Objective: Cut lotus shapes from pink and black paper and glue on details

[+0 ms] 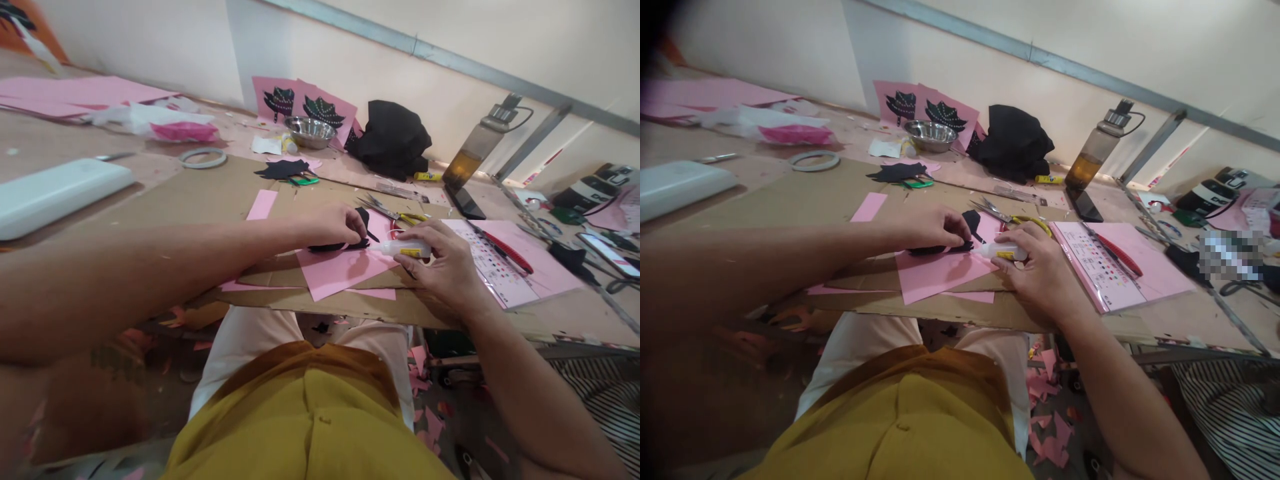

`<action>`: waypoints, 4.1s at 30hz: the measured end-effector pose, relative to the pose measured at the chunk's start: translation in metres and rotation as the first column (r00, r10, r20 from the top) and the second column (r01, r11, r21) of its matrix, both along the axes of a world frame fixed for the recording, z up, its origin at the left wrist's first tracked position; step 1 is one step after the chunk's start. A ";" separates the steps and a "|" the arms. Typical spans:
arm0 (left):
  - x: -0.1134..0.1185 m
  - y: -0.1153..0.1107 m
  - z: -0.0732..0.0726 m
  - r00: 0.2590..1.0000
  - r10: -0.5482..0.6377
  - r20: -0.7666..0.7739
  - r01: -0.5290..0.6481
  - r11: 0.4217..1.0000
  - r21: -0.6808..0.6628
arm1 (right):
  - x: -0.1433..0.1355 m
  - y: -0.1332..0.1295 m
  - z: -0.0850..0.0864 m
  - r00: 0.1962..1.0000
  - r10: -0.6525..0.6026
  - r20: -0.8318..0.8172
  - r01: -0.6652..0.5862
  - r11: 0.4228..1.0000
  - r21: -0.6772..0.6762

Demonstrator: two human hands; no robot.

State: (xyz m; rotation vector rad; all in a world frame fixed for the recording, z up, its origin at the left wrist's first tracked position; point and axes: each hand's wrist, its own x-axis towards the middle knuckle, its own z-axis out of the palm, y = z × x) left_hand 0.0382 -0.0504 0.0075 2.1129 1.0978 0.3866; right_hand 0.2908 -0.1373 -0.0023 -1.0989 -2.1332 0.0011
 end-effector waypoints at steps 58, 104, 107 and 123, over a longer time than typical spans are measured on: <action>0.000 -0.002 -0.010 0.995 -0.031 -0.100 0.044 0.990 0.132 | -0.016 -0.005 0.015 0.993 0.008 0.115 -0.004 0.999 -0.035; -0.001 -0.001 -0.014 0.994 -0.048 -0.097 0.058 0.992 0.108 | -0.067 0.031 0.078 0.819 0.046 0.572 0.140 0.951 -0.276; 0.000 0.001 -0.016 0.995 -0.026 -0.092 0.034 0.995 0.096 | -0.067 0.033 0.077 0.812 0.049 0.582 0.135 0.954 -0.268; 0.002 -0.004 -0.011 0.995 -0.010 -0.101 0.022 0.992 0.121 | -0.066 0.036 0.075 0.813 0.054 0.580 0.110 0.963 -0.245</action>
